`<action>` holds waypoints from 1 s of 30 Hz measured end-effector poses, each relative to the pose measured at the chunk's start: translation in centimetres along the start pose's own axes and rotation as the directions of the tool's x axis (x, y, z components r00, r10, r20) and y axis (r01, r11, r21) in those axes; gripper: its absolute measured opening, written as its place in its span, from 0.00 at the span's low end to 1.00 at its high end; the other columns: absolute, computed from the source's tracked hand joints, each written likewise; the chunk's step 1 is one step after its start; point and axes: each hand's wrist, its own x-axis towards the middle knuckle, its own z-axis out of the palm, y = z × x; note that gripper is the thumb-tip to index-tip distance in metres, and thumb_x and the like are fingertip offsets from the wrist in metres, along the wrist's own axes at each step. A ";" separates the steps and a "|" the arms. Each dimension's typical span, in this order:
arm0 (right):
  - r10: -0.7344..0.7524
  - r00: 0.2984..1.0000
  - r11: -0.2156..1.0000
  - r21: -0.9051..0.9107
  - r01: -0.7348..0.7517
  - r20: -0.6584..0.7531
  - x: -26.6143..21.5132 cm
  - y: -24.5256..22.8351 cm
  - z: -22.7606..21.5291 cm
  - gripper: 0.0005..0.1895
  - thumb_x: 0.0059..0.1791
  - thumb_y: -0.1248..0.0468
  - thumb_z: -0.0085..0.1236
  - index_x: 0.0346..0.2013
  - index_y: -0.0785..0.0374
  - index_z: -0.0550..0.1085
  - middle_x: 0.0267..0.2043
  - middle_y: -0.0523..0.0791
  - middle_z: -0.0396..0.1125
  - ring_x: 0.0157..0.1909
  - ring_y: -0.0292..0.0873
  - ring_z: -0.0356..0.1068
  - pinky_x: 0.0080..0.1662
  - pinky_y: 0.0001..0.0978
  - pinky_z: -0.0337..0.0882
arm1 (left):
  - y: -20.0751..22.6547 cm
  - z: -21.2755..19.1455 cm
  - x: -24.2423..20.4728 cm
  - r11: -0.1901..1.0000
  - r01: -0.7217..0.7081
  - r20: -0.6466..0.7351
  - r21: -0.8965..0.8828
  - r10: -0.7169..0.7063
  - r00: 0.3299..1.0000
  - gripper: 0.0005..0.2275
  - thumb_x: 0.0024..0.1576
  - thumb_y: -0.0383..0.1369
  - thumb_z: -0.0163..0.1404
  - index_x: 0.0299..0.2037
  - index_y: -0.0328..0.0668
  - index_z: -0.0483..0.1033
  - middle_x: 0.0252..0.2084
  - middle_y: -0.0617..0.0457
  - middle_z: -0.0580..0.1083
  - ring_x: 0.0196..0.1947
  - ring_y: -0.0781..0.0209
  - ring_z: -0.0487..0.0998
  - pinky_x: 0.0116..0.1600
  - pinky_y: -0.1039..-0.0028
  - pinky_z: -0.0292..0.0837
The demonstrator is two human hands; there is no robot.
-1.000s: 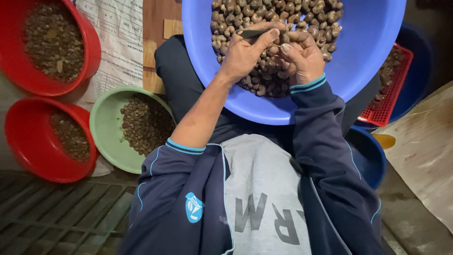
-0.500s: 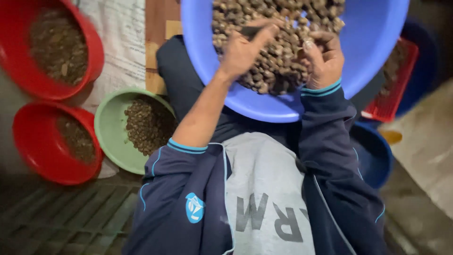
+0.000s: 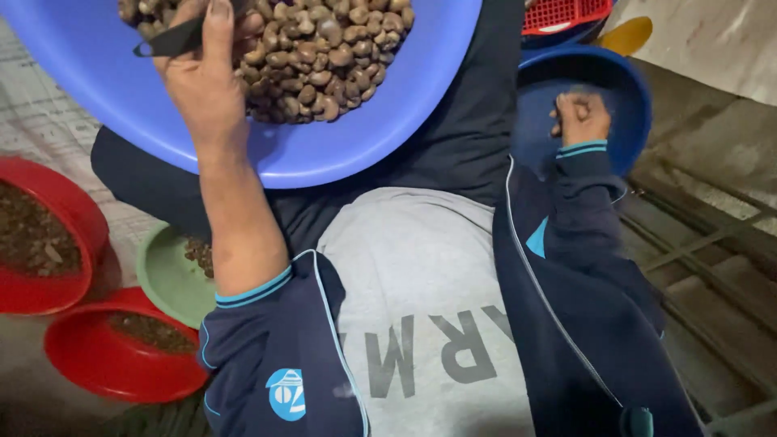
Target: Manually peeling or cleaning cashew nuts one by one using a small scraping tool while sitting on the floor.
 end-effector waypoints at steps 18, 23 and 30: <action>-0.823 0.480 0.532 0.115 0.839 0.305 0.1 -31.4 20.6 0.10 0.56 0.82 0.56 0.51 0.77 0.72 0.39 0.55 0.71 0.36 0.47 0.69 0.41 0.35 0.71 | 2.9 -1.8 3.9 0.995 -0.097 -0.024 -0.010 0.096 0.995 0.12 0.65 0.35 0.54 0.50 0.31 0.79 0.37 0.48 0.82 0.38 0.60 0.86 0.45 0.75 0.84; -0.883 0.184 0.183 -0.043 0.982 0.433 3.5 -32.2 32.6 0.15 0.52 0.68 0.66 0.53 0.67 0.76 0.47 0.53 0.76 0.38 0.55 0.76 0.40 0.40 0.75 | 2.3 -3.6 6.5 0.966 -0.215 -0.095 0.145 0.230 0.969 0.13 0.64 0.36 0.53 0.41 0.30 0.83 0.32 0.49 0.83 0.33 0.62 0.87 0.39 0.77 0.84; -0.709 0.297 0.080 -0.346 0.935 0.639 6.5 -24.5 42.6 0.20 0.51 0.60 0.53 0.58 0.54 0.69 0.53 0.50 0.65 0.44 0.57 0.70 0.39 0.49 0.73 | 0.6 -4.0 6.0 0.984 -0.102 -0.170 0.144 0.126 0.977 0.12 0.64 0.33 0.51 0.51 0.32 0.80 0.39 0.52 0.81 0.36 0.62 0.86 0.40 0.78 0.78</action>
